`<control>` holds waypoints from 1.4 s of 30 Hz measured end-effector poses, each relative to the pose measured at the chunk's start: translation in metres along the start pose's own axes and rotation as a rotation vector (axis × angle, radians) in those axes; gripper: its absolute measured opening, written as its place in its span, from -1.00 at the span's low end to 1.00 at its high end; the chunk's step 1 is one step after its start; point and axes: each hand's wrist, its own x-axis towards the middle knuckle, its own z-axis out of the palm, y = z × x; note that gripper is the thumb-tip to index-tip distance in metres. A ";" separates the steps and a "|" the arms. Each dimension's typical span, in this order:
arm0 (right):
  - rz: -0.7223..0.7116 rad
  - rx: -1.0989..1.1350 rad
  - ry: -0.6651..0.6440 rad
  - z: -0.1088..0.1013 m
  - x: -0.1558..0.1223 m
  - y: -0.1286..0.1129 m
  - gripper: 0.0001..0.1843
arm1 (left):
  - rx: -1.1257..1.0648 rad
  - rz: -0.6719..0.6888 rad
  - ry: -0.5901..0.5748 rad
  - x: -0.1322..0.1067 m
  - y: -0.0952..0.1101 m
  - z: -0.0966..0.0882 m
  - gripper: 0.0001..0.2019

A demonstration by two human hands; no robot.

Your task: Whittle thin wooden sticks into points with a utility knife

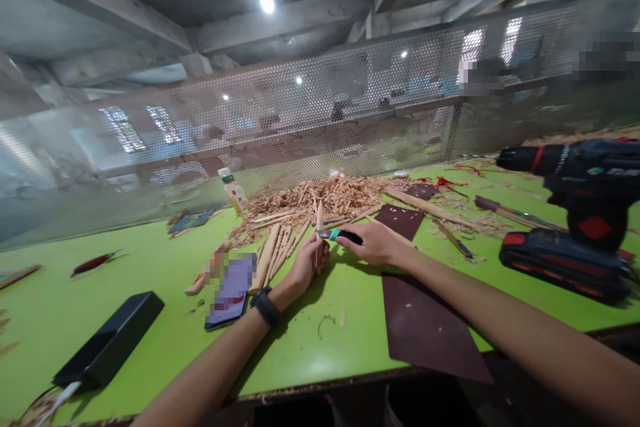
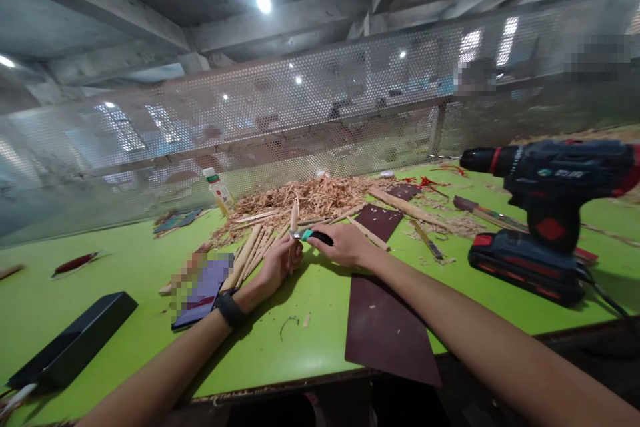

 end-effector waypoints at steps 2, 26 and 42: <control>-0.016 0.013 -0.025 -0.001 0.000 0.001 -0.53 | 0.007 -0.014 -0.002 -0.001 0.001 0.001 -0.69; 0.293 -0.184 0.316 -0.052 0.000 0.065 -0.33 | 0.381 0.002 -0.091 -0.029 -0.003 0.017 -0.65; 0.034 -0.044 -0.027 -0.009 -0.003 0.010 -0.47 | 0.126 -0.090 0.008 -0.020 0.007 0.019 -0.63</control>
